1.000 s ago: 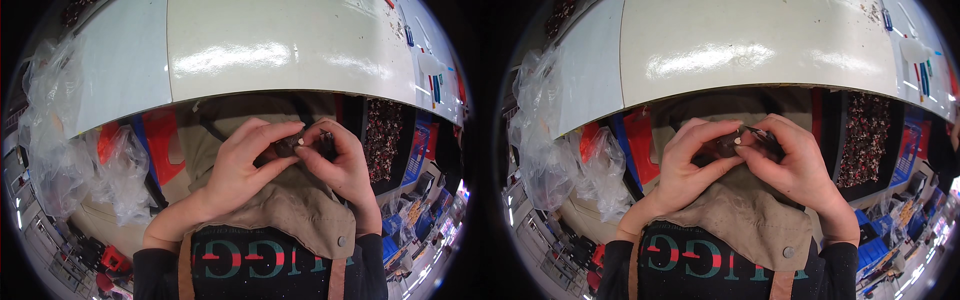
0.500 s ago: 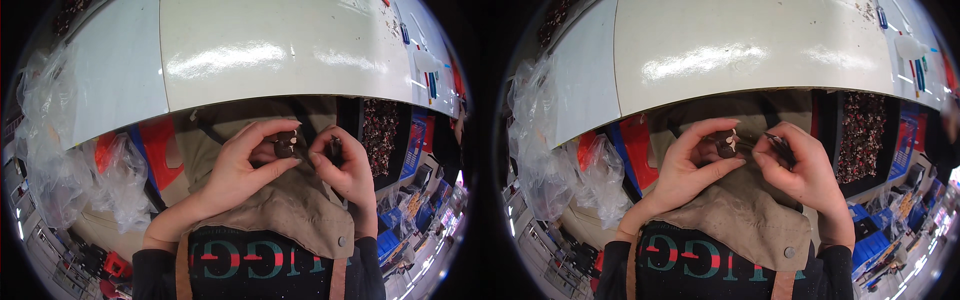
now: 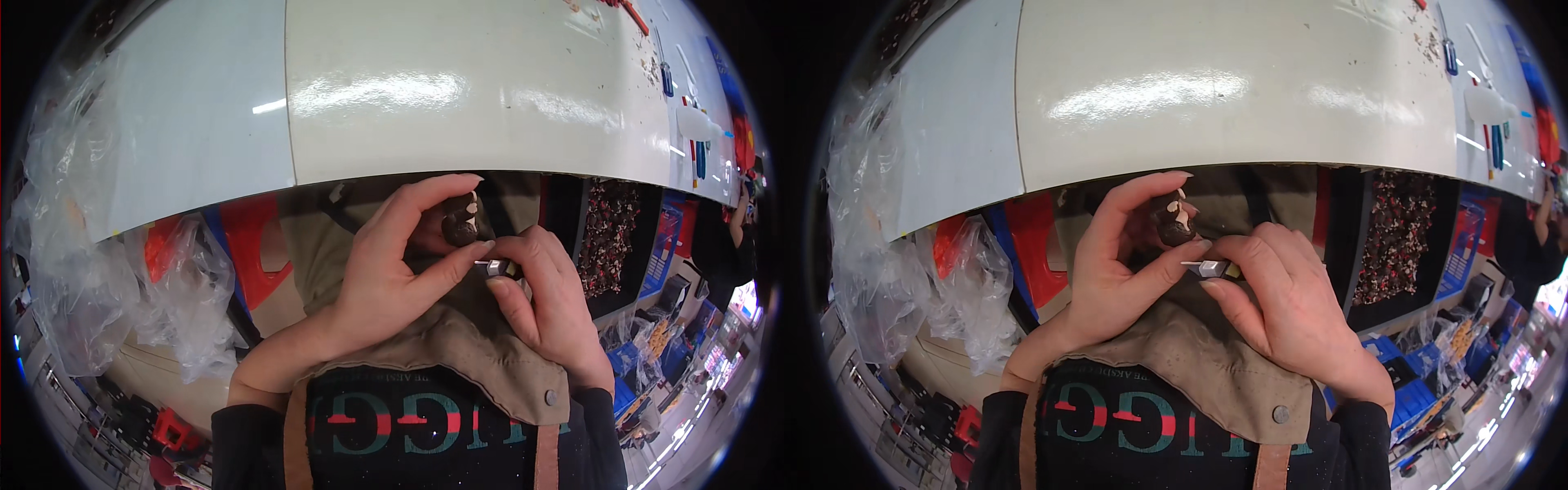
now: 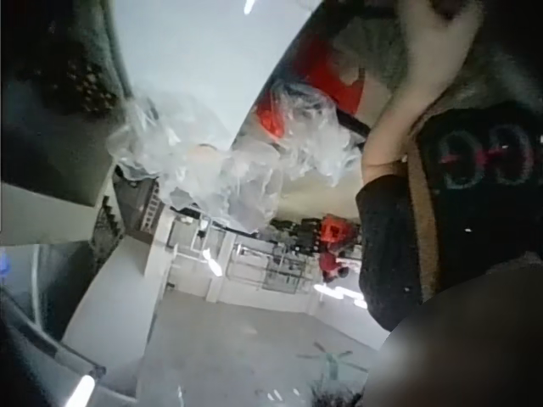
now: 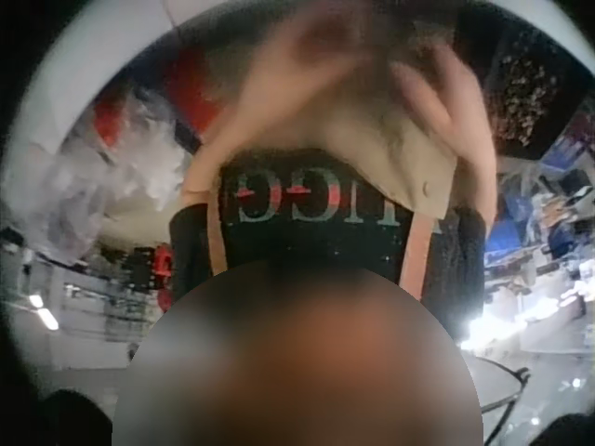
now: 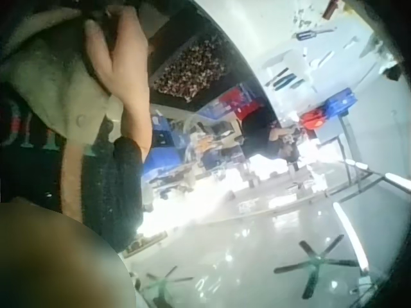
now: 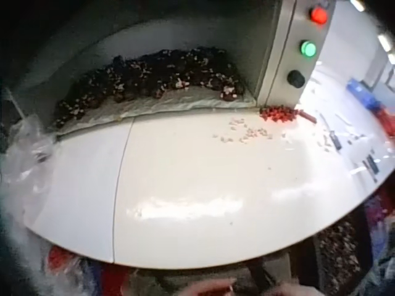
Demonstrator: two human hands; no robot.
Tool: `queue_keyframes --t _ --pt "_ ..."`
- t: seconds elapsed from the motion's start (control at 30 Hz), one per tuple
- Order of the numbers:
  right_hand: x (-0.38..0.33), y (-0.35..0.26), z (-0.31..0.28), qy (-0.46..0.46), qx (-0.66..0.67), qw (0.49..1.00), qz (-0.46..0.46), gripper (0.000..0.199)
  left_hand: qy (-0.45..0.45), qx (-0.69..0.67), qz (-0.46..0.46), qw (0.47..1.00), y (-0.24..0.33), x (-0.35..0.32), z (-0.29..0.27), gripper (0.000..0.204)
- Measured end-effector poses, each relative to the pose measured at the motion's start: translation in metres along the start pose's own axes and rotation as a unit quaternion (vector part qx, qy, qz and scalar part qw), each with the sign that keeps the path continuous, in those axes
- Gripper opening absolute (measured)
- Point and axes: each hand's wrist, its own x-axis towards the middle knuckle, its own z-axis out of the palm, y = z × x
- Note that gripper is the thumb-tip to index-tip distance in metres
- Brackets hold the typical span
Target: Applying glue and paint to small plastic toy figures at a production workbench.
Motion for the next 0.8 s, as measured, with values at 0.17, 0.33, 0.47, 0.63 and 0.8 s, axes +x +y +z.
queue_keyframes --t 0.17,0.33,0.47,0.63,0.8 --pt "0.005 -0.016 0.008 0.002 0.003 1.0 -0.025 0.029 0.018 0.027 0.023 0.999 0.004 -0.007 -0.008 0.053" --pt "-0.001 -0.017 0.008 0.008 -0.016 0.999 -0.029 0.03 0.031 0.022 0.029 0.999 0.008 -0.01 0.0 0.053" --pt "-0.009 -0.014 0.002 0.011 -0.019 0.999 -0.03 0.029 0.033 0.025 0.021 0.999 0.009 -0.011 0.01 0.053" --pt "-0.023 -0.008 -0.013 -0.04 0.01 0.999 -0.006 0.025 0.042 0.033 0.026 0.998 0.012 -0.014 0.023 0.053" --pt "-0.034 -0.006 -0.028 -0.064 0.154 0.985 0.048 0.019 0.039 0.054 0.011 0.998 0.014 -0.017 0.032 0.053"
